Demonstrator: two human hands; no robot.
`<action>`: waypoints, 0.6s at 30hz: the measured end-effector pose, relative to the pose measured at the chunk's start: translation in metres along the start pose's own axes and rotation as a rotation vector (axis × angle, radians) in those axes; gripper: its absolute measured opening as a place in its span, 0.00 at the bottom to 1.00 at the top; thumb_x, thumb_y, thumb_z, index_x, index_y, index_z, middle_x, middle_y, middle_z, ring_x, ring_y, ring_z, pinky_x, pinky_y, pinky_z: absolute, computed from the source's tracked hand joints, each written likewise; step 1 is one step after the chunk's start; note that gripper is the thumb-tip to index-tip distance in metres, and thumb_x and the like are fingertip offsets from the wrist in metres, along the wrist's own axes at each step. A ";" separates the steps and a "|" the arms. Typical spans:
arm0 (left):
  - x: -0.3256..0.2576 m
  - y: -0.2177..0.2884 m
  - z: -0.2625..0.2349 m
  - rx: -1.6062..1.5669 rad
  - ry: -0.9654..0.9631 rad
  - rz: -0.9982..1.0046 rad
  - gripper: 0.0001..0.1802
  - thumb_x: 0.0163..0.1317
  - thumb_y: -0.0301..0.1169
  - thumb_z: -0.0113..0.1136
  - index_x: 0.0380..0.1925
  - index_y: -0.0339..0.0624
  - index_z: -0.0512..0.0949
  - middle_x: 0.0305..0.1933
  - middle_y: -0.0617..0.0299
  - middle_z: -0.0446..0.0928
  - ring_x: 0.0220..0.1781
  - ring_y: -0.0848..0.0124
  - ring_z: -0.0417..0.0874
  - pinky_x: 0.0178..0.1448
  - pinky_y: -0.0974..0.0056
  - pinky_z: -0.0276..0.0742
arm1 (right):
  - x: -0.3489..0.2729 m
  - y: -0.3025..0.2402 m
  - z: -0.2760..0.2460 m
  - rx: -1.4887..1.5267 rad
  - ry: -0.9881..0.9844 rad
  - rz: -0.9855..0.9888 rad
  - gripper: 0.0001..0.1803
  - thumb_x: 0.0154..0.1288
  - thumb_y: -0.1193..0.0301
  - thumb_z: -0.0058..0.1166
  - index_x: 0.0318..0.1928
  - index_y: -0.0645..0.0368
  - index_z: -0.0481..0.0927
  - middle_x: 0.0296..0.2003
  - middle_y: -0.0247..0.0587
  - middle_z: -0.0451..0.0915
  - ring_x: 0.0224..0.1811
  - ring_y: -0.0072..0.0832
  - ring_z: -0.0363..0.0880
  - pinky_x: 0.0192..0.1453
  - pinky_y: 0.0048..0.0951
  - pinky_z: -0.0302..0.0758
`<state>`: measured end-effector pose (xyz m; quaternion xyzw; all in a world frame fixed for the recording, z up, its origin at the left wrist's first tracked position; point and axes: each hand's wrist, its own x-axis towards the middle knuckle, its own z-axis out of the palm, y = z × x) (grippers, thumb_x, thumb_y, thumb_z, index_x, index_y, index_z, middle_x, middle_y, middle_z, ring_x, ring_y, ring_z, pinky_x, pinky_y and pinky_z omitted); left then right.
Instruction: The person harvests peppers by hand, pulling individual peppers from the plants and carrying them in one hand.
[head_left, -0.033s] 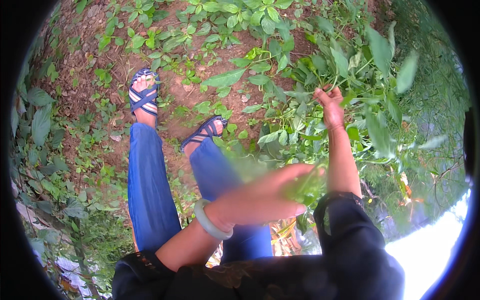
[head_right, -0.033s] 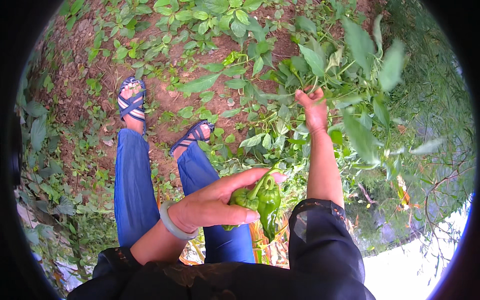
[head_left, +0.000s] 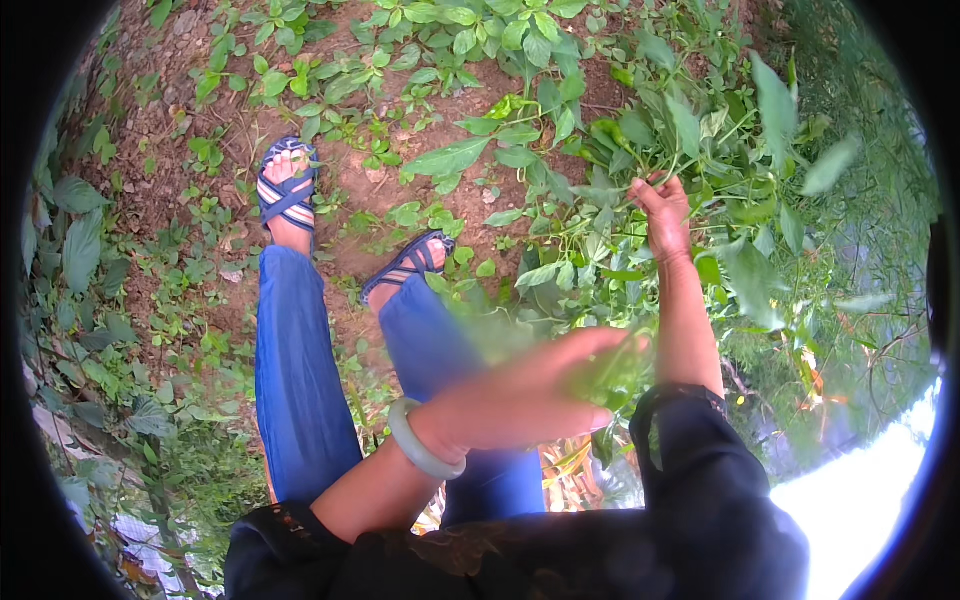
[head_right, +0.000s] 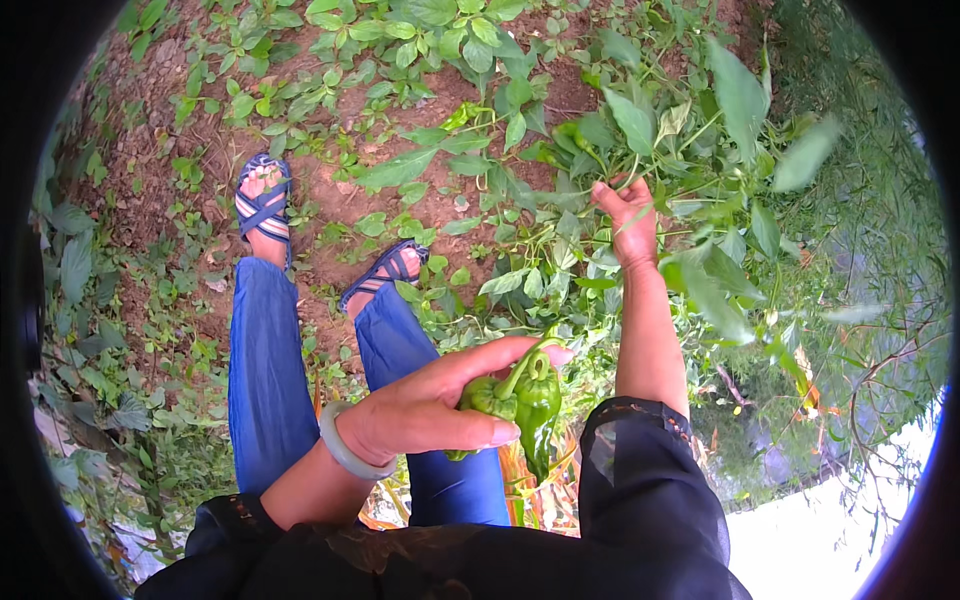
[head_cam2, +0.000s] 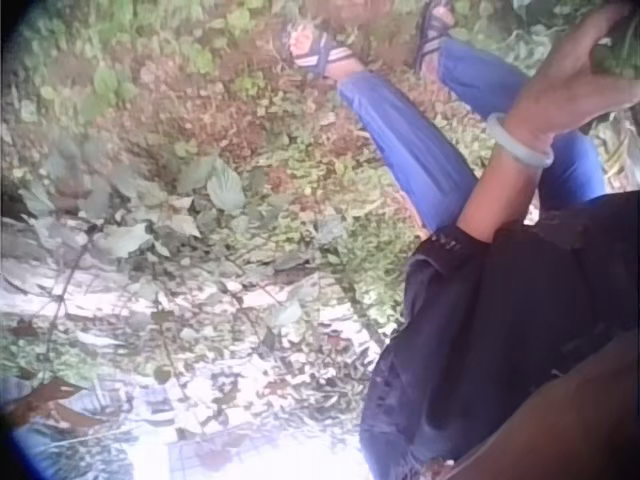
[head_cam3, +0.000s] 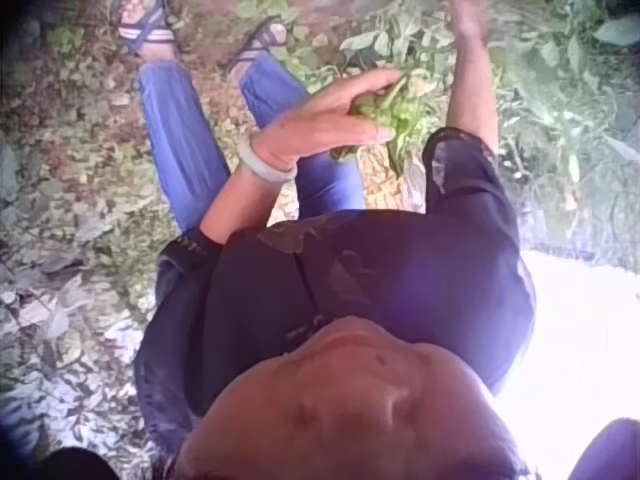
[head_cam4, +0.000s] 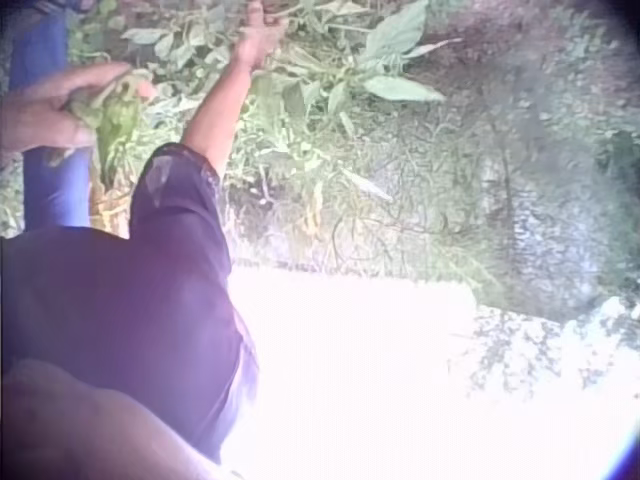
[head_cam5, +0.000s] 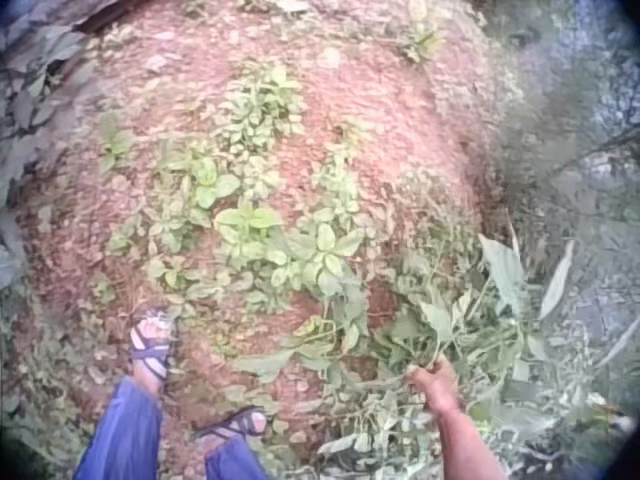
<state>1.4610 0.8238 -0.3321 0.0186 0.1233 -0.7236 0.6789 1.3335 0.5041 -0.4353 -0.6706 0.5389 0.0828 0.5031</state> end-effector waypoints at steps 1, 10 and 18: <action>0.000 -0.002 0.000 0.000 0.001 -0.002 0.40 0.57 0.27 0.56 0.69 0.33 0.51 0.63 0.59 0.66 0.64 0.74 0.66 0.65 0.67 0.62 | -0.002 0.001 -0.005 0.047 -0.035 0.008 0.11 0.57 0.77 0.61 0.38 0.55 0.73 0.29 0.34 0.79 0.31 0.23 0.78 0.41 0.26 0.76; 0.003 -0.016 -0.003 0.074 0.032 0.018 0.38 0.59 0.26 0.56 0.68 0.31 0.52 0.62 0.58 0.66 0.63 0.74 0.67 0.65 0.67 0.62 | 0.002 0.005 0.002 0.075 0.066 0.014 0.07 0.60 0.77 0.57 0.36 0.54 0.73 0.29 0.33 0.77 0.33 0.26 0.77 0.46 0.34 0.75; 0.002 -0.015 -0.003 0.103 0.014 0.050 0.37 0.58 0.27 0.58 0.67 0.32 0.55 0.59 0.59 0.68 0.60 0.76 0.67 0.62 0.68 0.63 | 0.003 0.009 0.008 0.323 0.017 0.042 0.05 0.61 0.78 0.55 0.36 0.57 0.73 0.28 0.36 0.77 0.34 0.28 0.77 0.47 0.42 0.76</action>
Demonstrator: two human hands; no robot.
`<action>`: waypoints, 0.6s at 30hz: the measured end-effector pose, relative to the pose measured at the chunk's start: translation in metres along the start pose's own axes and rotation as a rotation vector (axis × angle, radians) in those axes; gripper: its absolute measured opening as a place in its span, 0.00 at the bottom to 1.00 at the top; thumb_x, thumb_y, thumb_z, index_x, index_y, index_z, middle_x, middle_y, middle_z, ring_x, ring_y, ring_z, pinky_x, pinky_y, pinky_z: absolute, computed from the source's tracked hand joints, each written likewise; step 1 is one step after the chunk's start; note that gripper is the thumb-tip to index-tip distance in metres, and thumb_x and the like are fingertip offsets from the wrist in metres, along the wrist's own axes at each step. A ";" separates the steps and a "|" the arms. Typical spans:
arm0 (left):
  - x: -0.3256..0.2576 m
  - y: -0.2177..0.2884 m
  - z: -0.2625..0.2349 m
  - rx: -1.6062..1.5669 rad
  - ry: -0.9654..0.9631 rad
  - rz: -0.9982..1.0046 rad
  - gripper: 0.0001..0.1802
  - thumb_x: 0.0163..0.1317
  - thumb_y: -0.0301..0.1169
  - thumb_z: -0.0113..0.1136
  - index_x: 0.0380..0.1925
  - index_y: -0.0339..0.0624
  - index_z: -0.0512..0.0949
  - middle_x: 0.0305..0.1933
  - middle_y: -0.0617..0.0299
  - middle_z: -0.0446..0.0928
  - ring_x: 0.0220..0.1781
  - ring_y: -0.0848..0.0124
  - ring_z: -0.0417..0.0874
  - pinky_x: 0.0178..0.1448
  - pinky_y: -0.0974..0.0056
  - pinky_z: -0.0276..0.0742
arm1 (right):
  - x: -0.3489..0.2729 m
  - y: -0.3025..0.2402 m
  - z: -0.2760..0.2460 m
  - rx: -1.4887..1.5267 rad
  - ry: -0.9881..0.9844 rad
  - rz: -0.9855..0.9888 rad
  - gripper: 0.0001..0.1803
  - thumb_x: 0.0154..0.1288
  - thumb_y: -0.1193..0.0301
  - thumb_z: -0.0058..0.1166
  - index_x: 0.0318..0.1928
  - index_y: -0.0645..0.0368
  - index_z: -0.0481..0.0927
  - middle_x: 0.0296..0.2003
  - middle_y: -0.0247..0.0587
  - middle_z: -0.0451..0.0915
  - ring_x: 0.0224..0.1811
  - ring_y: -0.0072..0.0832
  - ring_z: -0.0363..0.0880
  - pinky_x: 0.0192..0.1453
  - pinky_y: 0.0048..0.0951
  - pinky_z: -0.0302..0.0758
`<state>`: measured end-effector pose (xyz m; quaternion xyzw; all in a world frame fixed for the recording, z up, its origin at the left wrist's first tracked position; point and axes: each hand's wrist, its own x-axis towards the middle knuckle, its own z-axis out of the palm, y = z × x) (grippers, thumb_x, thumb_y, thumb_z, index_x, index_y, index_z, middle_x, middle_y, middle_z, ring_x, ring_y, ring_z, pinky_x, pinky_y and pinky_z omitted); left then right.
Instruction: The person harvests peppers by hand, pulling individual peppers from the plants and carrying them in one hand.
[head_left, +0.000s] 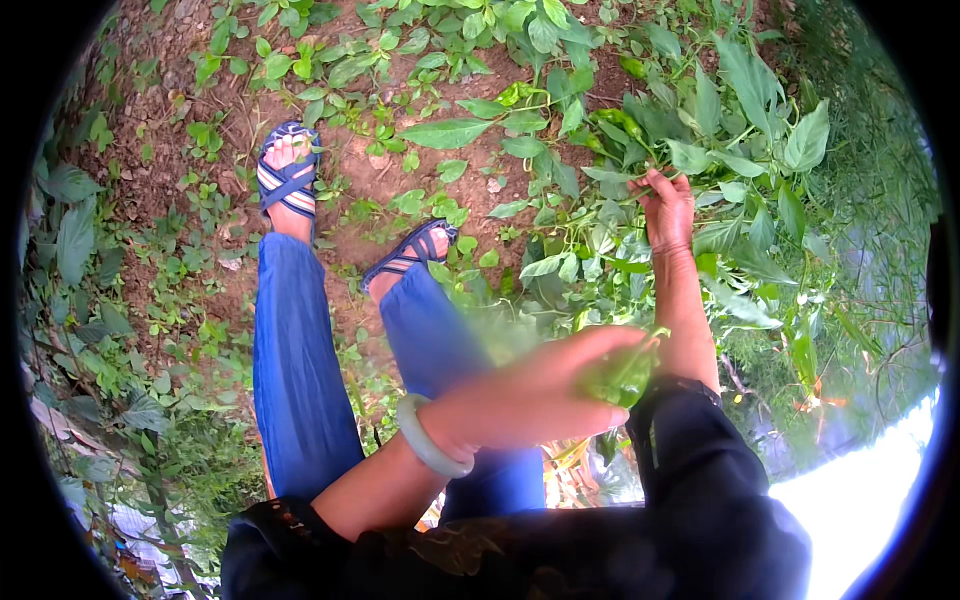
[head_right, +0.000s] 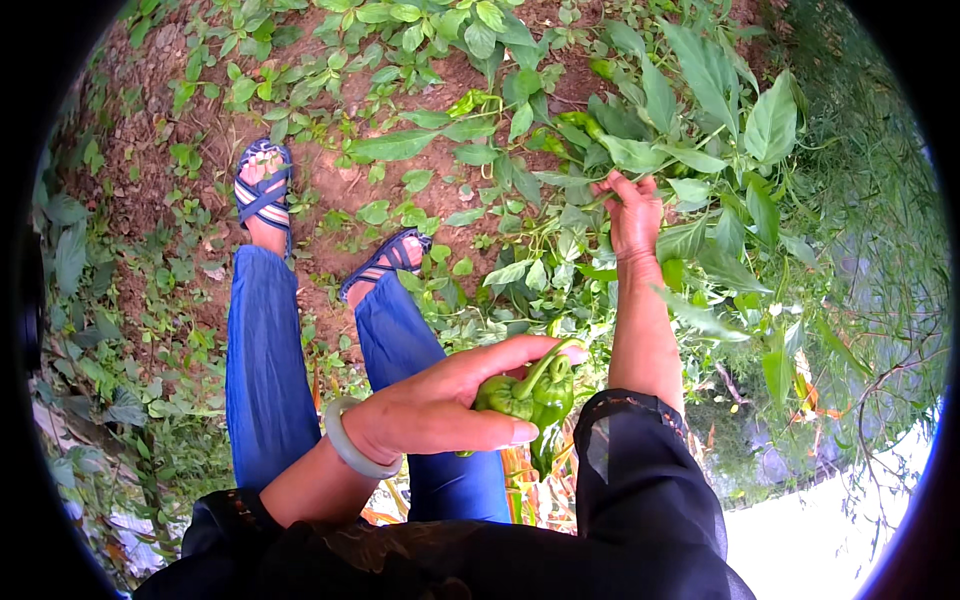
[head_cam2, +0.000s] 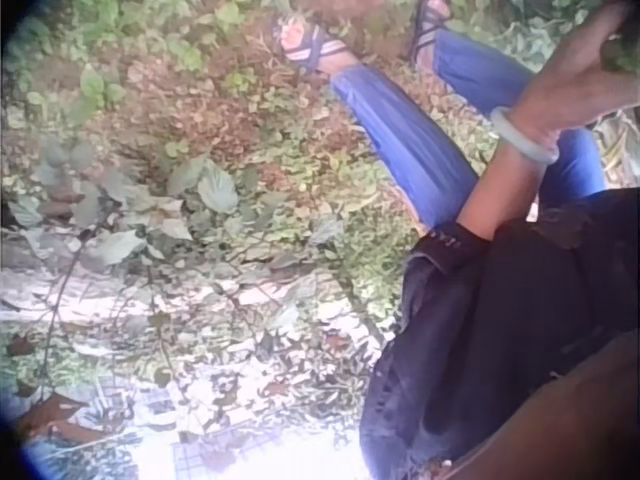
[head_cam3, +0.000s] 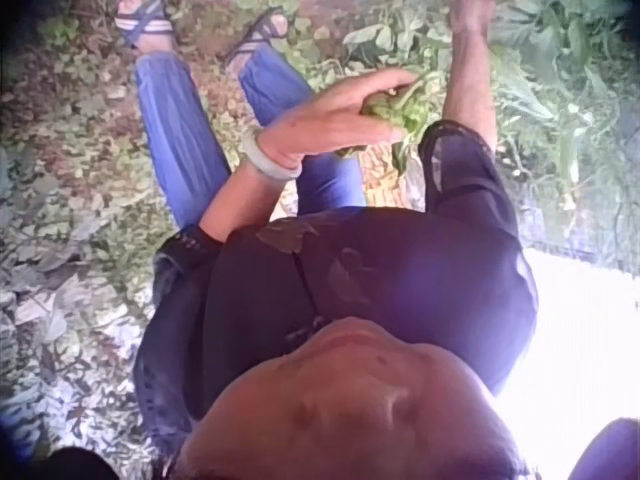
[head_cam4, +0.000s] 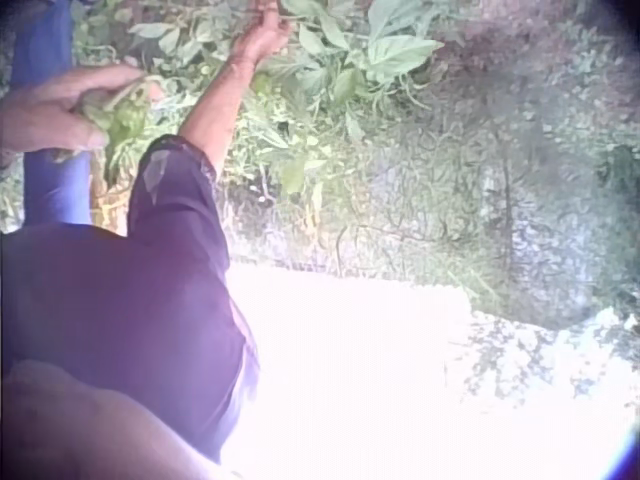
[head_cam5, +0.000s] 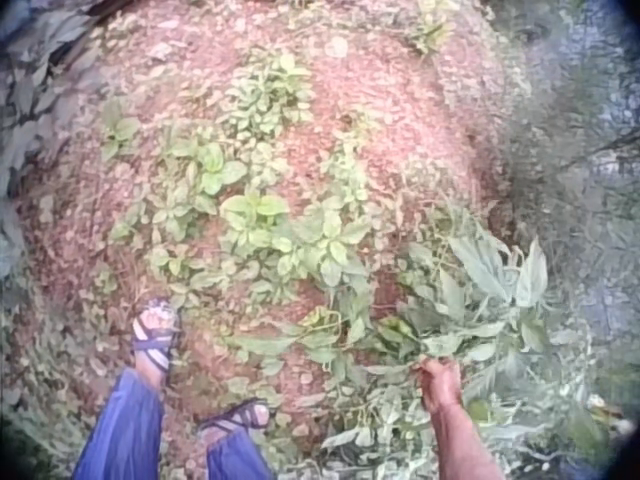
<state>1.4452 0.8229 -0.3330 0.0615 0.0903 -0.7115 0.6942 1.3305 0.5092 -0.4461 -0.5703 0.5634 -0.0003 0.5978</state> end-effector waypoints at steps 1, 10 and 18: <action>0.001 0.001 0.000 0.001 -0.005 -0.001 0.37 0.58 0.27 0.58 0.67 0.32 0.55 0.59 0.59 0.68 0.60 0.76 0.67 0.62 0.68 0.63 | -0.001 0.000 -0.001 -0.001 0.004 -0.003 0.05 0.61 0.78 0.55 0.36 0.57 0.73 0.28 0.36 0.77 0.34 0.28 0.77 0.47 0.42 0.76; 0.005 0.017 0.007 0.019 0.048 -0.188 0.38 0.56 0.28 0.58 0.66 0.34 0.57 0.59 0.61 0.68 0.59 0.73 0.69 0.61 0.67 0.65 | -0.008 0.013 0.008 -0.383 0.207 -0.095 0.11 0.50 0.74 0.61 0.34 0.54 0.74 0.24 0.30 0.78 0.25 0.18 0.73 0.32 0.20 0.67; 0.004 0.006 0.012 -0.024 0.164 -0.081 0.38 0.50 0.26 0.58 0.64 0.33 0.59 0.63 0.47 0.66 0.64 0.57 0.70 0.70 0.54 0.59 | 0.018 0.005 0.031 -0.601 0.407 -0.168 0.17 0.48 0.65 0.66 0.22 0.59 0.69 0.18 0.33 0.73 0.19 0.20 0.65 0.25 0.26 0.63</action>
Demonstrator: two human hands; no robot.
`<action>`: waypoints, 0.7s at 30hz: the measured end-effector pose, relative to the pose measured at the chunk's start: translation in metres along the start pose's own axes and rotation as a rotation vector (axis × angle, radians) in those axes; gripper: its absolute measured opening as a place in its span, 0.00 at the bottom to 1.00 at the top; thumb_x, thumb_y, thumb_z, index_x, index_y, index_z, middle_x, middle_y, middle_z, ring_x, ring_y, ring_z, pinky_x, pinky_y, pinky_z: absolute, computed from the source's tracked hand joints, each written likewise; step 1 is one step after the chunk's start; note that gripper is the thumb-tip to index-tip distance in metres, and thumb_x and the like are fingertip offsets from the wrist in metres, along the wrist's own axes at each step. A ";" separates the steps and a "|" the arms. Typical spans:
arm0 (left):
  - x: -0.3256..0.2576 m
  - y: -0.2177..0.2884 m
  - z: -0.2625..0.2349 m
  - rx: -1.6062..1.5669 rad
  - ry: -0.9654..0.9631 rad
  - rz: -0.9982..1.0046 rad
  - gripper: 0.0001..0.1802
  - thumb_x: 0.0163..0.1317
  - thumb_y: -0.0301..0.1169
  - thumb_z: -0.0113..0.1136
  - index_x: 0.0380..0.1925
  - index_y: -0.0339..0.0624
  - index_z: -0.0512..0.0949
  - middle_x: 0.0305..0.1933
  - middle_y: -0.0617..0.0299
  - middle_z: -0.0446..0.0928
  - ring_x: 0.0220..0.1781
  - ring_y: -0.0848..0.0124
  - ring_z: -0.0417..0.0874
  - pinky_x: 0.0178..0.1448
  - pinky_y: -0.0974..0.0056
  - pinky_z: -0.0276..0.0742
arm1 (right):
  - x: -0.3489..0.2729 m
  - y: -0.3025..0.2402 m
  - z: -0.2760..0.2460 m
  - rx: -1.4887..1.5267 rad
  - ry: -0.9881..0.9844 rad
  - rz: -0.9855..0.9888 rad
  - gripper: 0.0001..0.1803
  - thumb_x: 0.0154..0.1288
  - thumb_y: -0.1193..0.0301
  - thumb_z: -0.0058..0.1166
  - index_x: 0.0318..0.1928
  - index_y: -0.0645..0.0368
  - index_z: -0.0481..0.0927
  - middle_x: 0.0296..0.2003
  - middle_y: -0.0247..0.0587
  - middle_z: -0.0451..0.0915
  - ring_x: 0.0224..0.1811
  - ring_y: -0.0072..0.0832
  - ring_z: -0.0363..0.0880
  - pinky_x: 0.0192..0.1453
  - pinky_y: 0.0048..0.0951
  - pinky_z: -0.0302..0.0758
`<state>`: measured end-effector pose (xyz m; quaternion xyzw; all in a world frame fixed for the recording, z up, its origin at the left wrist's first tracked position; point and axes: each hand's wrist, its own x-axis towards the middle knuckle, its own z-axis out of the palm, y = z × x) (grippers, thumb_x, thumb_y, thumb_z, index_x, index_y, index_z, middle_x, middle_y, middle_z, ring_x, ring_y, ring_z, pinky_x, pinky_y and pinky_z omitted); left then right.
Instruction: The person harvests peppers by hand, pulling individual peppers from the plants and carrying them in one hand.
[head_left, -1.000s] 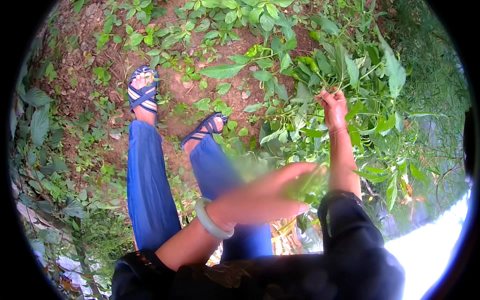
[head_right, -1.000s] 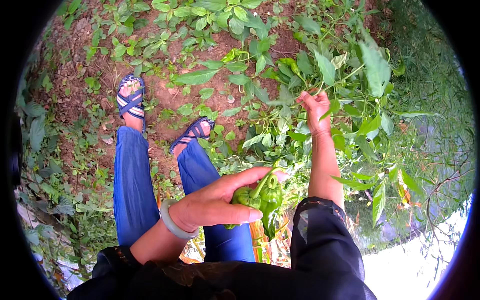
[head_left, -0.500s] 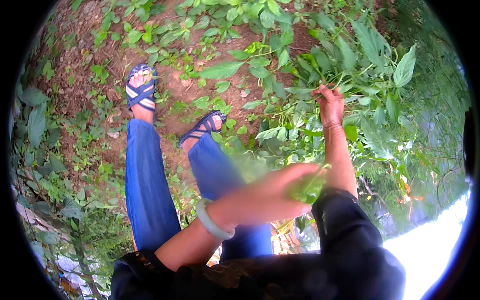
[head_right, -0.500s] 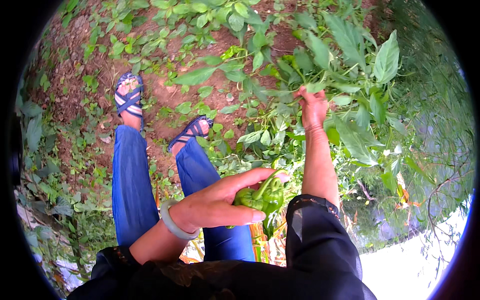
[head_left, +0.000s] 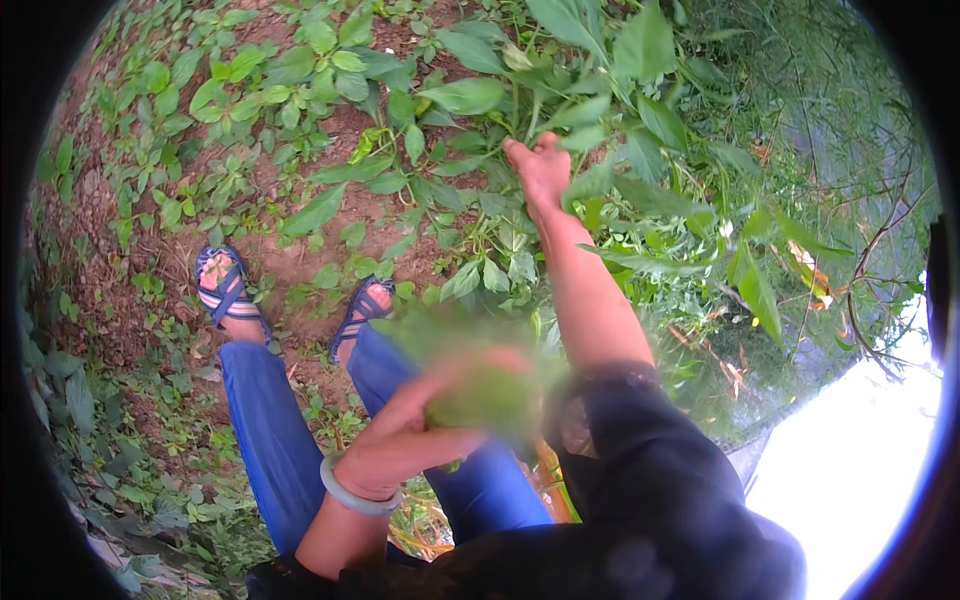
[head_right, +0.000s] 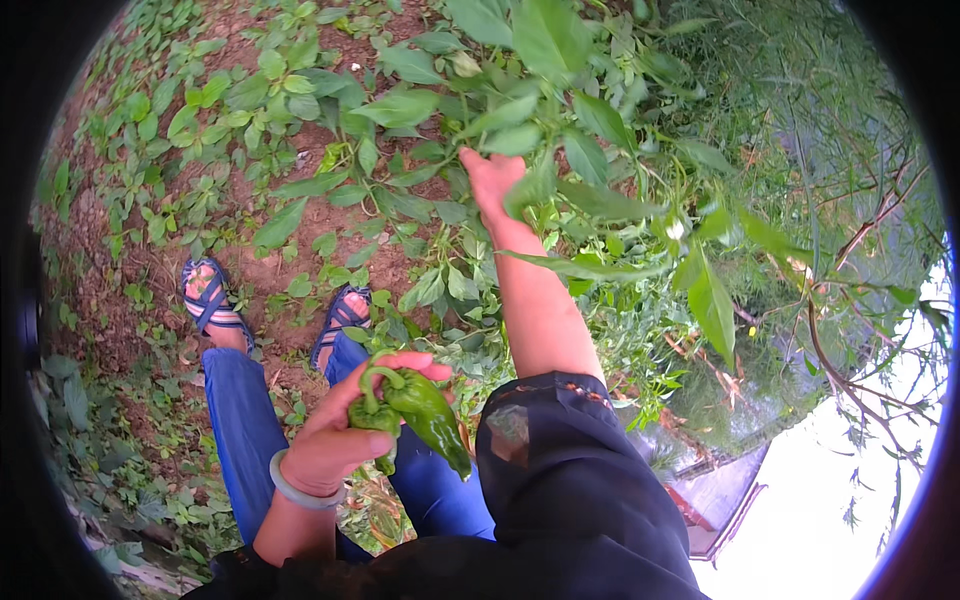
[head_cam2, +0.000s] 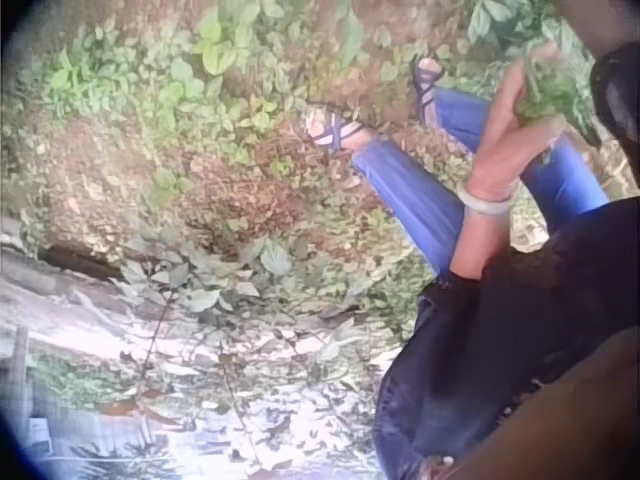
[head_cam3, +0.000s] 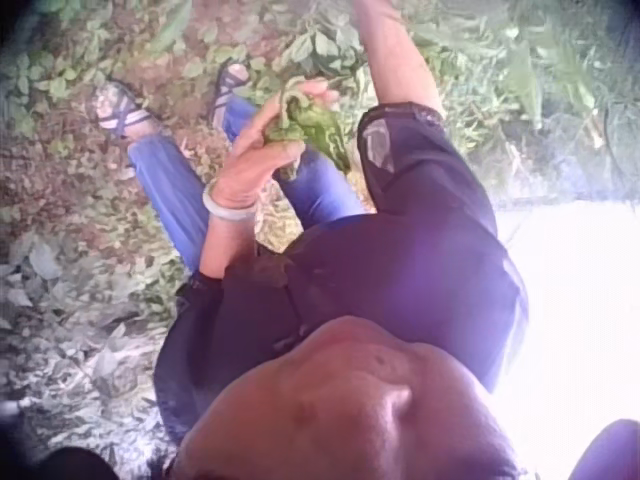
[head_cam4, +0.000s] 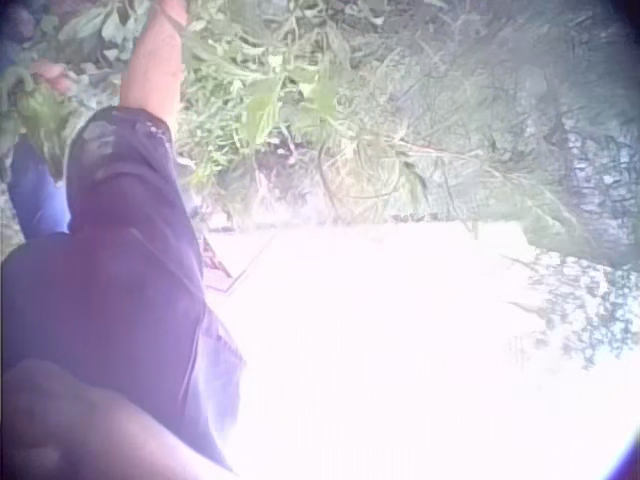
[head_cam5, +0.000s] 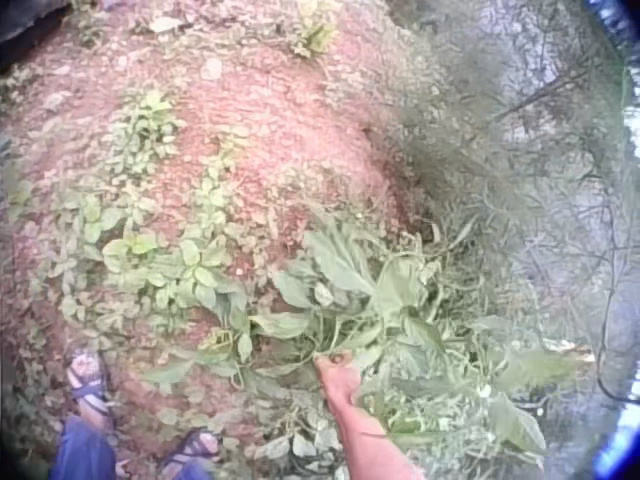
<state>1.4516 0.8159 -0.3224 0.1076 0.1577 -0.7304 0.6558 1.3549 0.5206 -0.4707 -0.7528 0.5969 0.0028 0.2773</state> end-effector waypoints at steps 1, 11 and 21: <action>0.002 -0.003 -0.003 -0.001 0.015 -0.029 0.40 0.49 0.28 0.60 0.64 0.32 0.59 0.63 0.45 0.67 0.63 0.55 0.71 0.69 0.52 0.59 | 0.007 0.006 0.002 0.014 0.046 -0.042 0.17 0.47 0.65 0.66 0.23 0.60 0.70 0.18 0.34 0.72 0.20 0.21 0.65 0.26 0.28 0.64; 0.002 -0.012 -0.008 -0.013 0.078 0.046 0.43 0.49 0.35 0.64 0.64 0.32 0.58 0.59 0.48 0.69 0.62 0.52 0.71 0.67 0.51 0.62 | 0.007 -0.016 0.042 -0.596 0.106 -0.662 0.30 0.57 0.49 0.57 0.51 0.61 0.77 0.49 0.53 0.78 0.48 0.45 0.76 0.54 0.39 0.70; -0.003 0.000 -0.005 -0.023 0.026 0.086 0.44 0.48 0.34 0.62 0.65 0.31 0.55 0.59 0.53 0.65 0.66 0.54 0.66 0.70 0.52 0.58 | -0.033 -0.039 0.022 -0.423 -0.200 -0.447 0.23 0.57 0.59 0.61 0.49 0.60 0.76 0.32 0.44 0.80 0.37 0.35 0.80 0.42 0.34 0.75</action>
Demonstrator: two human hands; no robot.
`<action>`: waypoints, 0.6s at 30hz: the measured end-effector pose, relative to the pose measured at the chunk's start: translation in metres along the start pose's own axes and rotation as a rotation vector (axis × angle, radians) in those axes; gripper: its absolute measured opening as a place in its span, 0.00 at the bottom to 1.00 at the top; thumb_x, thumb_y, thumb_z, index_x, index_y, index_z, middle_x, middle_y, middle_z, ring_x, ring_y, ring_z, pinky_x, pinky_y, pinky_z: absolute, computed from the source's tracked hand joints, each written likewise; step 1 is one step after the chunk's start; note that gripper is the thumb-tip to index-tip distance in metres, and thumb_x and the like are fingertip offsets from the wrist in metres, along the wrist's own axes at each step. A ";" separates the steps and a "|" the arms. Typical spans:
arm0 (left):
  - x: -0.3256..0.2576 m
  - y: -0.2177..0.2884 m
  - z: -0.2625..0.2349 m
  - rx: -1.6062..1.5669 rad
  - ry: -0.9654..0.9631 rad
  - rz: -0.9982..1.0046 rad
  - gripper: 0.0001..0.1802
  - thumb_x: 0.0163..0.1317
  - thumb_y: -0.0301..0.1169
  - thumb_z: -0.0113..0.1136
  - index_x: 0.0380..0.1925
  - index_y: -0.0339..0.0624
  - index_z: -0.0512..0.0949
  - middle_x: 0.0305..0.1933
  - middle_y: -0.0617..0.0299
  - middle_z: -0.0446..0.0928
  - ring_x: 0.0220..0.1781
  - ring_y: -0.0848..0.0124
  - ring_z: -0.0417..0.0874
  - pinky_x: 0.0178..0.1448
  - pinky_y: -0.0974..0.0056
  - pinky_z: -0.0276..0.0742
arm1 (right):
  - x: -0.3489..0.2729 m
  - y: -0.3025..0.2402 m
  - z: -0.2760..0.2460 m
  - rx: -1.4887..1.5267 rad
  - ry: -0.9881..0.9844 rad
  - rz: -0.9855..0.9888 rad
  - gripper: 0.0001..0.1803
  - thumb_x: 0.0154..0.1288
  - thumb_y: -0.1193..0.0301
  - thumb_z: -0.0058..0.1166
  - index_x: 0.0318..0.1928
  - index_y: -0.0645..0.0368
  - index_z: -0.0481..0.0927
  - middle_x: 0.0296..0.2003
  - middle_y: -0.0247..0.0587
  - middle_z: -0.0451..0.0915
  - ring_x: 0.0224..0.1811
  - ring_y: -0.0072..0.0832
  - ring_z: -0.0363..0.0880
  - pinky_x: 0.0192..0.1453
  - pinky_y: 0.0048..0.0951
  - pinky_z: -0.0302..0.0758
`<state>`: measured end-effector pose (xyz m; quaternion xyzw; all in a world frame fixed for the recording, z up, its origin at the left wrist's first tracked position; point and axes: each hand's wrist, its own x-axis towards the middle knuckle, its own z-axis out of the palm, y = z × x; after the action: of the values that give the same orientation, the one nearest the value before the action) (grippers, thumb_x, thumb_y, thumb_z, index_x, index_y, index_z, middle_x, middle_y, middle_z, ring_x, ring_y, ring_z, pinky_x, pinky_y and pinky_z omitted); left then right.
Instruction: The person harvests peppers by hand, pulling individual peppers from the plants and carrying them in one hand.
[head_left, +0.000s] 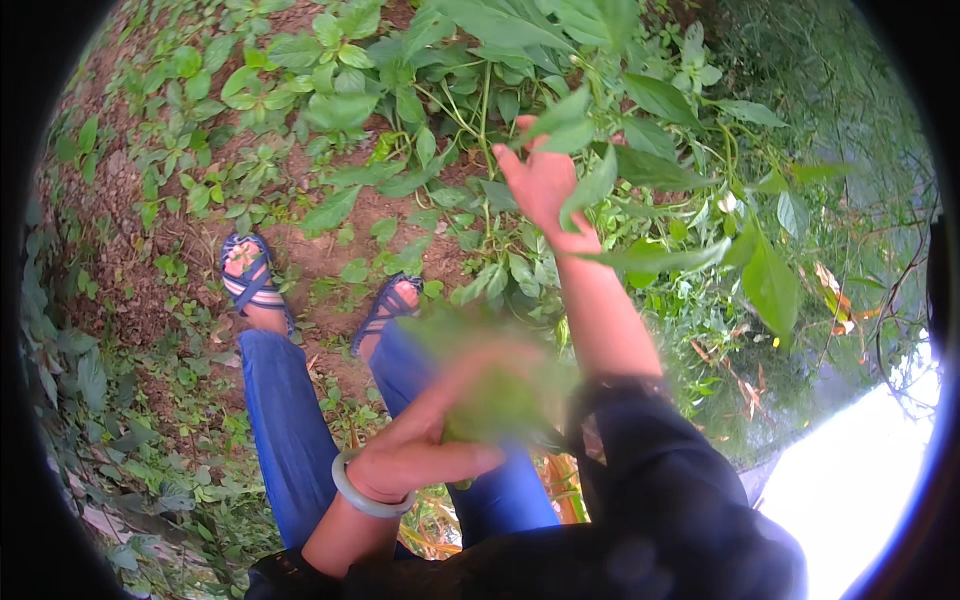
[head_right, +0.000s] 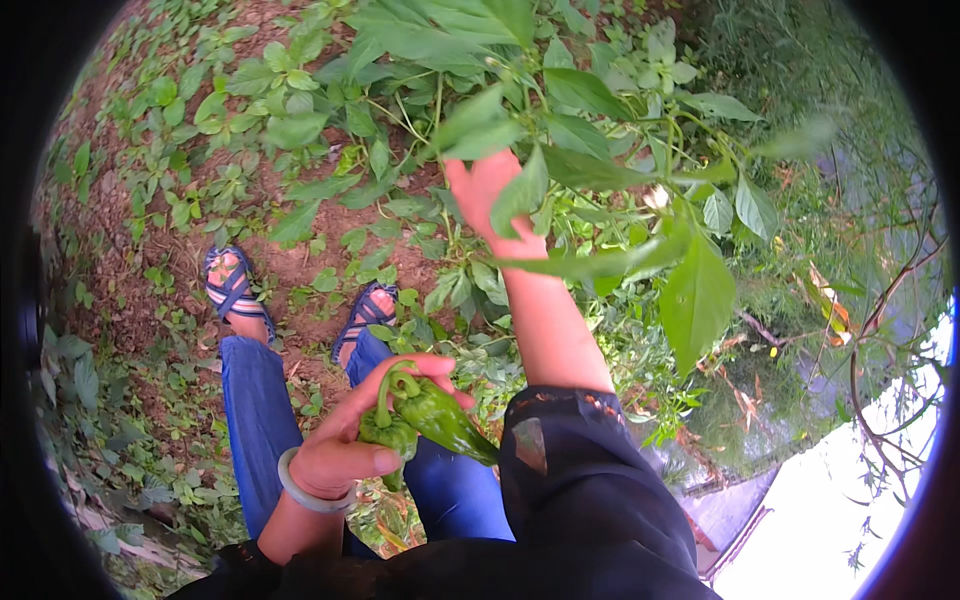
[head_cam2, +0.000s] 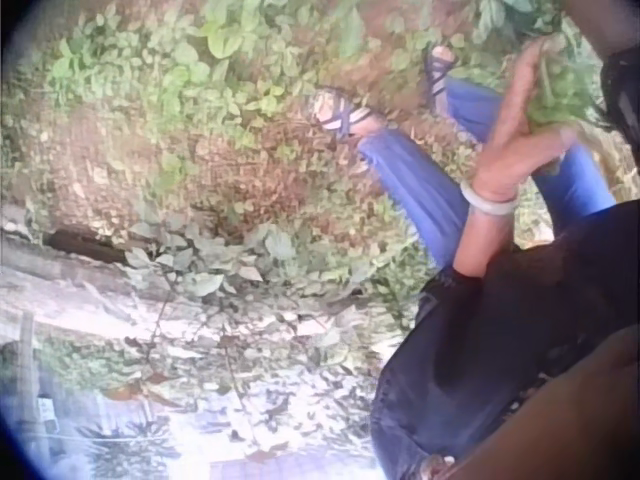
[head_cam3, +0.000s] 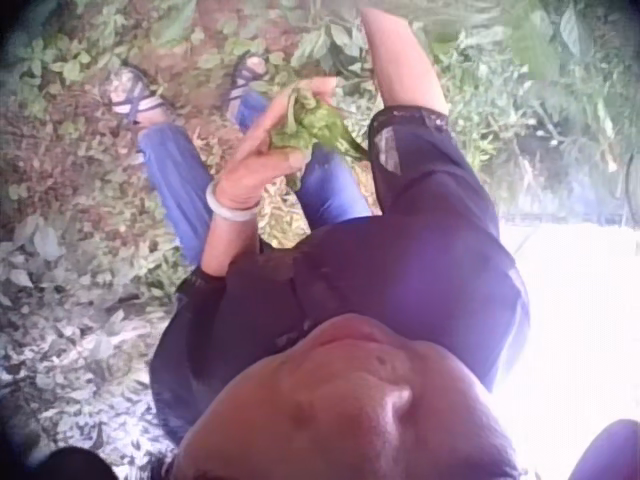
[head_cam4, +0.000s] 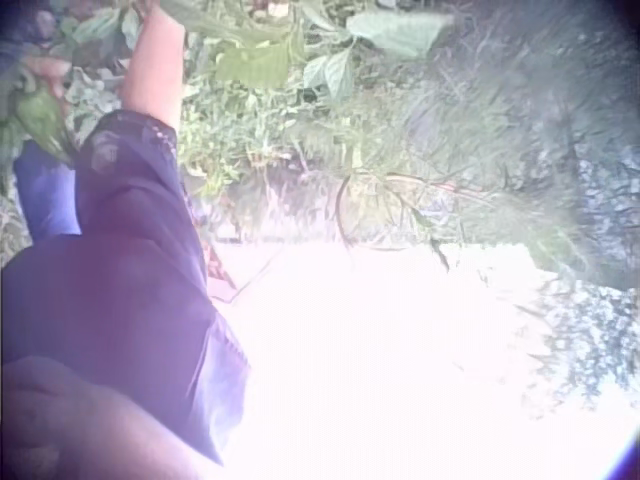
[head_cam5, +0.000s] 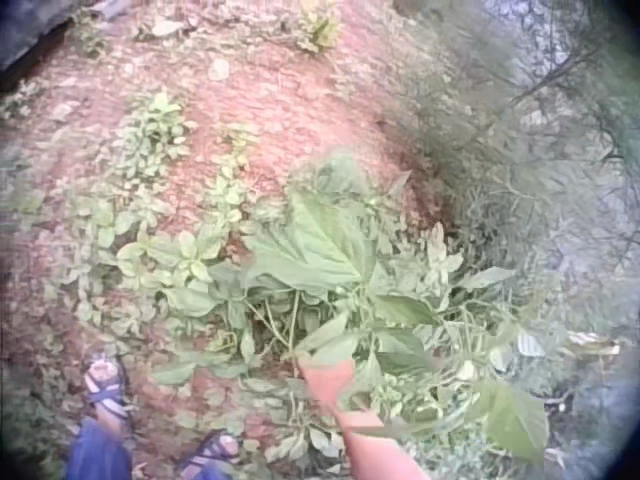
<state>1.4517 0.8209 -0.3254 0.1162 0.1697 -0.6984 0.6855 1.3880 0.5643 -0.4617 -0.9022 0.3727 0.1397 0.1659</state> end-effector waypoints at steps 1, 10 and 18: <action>-0.001 0.001 0.000 -0.036 -0.035 0.004 0.44 0.48 0.34 0.62 0.64 0.31 0.56 0.59 0.53 0.65 0.67 0.54 0.66 0.70 0.53 0.57 | -0.008 -0.012 0.001 0.009 0.031 -0.052 0.20 0.59 0.62 0.59 0.48 0.60 0.76 0.34 0.44 0.79 0.37 0.33 0.80 0.41 0.34 0.76; -0.002 0.017 -0.001 0.011 -0.069 -0.044 0.43 0.52 0.40 0.63 0.64 0.31 0.56 0.59 0.46 0.68 0.64 0.57 0.69 0.69 0.54 0.60 | 0.016 -0.064 0.054 1.043 -0.611 0.357 0.05 0.63 0.73 0.48 0.36 0.61 0.75 0.22 0.33 0.73 0.22 0.20 0.69 0.21 0.22 0.66; -0.006 0.029 -0.006 -0.019 -0.036 0.008 0.44 0.52 0.43 0.64 0.64 0.33 0.57 0.58 0.46 0.69 0.62 0.59 0.71 0.67 0.56 0.61 | 0.081 -0.028 0.103 1.106 -0.041 0.726 0.09 0.60 0.80 0.42 0.41 0.60 0.72 0.27 0.37 0.73 0.21 0.21 0.66 0.18 0.21 0.61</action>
<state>1.4801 0.8284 -0.3313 0.0978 0.1638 -0.6961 0.6922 1.4500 0.5739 -0.5799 -0.4982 0.6668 -0.0080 0.5542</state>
